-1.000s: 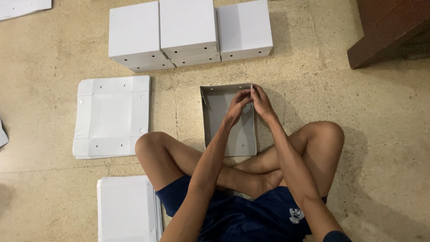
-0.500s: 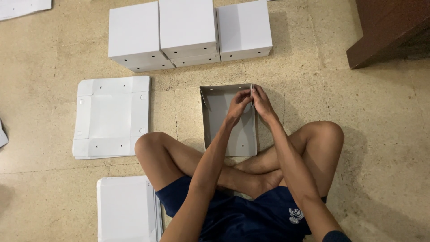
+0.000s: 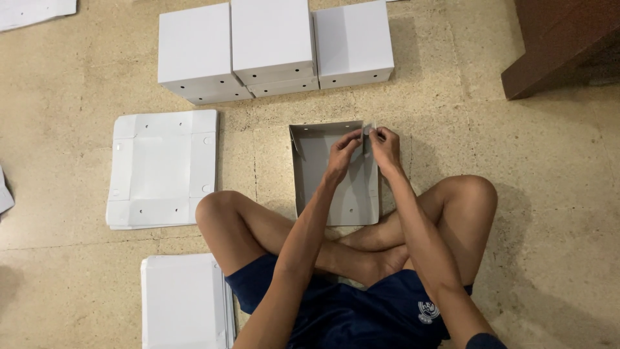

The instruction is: Assembling a cardboard box by folding pre-cut cardboard sheets and tucking flaps into place.

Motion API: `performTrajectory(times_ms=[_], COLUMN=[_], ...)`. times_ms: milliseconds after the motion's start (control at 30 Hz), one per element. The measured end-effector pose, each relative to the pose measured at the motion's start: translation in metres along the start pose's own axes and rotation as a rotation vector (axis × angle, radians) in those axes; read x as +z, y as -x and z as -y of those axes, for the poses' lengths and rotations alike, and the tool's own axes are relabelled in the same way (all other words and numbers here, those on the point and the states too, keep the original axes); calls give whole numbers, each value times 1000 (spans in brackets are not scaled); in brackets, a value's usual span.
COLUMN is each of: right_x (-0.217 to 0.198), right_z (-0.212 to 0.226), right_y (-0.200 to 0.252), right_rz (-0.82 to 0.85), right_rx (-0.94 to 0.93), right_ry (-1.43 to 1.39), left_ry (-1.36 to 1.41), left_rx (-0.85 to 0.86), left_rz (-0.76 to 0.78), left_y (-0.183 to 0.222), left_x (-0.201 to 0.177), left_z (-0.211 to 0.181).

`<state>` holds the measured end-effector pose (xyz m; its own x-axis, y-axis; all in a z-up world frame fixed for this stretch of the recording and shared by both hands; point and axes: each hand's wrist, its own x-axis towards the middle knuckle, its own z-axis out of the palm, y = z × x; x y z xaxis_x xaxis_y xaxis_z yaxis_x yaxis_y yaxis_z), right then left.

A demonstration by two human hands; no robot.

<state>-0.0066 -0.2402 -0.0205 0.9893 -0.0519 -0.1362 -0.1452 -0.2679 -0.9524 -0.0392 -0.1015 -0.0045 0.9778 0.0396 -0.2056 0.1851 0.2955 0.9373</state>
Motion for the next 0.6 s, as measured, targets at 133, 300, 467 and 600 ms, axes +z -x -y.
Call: performTrajectory(times_ms=[133, 300, 467, 600], right_x=[-1, -2, -2, 2], right_z=[10, 16, 8, 2], right_y=[6, 7, 3, -2], right_rz=[10, 29, 37, 30], right_rx=[21, 30, 52, 14], right_ry=[-22, -66, -51, -26], left_ry=[-8, -5, -13, -17], left_rx=[-4, -5, -28, -28], left_rz=[-24, -42, -23, -17], left_y=[6, 6, 10, 11], left_x=[0, 1, 1, 3], left_z=[-6, -7, -14, -19])
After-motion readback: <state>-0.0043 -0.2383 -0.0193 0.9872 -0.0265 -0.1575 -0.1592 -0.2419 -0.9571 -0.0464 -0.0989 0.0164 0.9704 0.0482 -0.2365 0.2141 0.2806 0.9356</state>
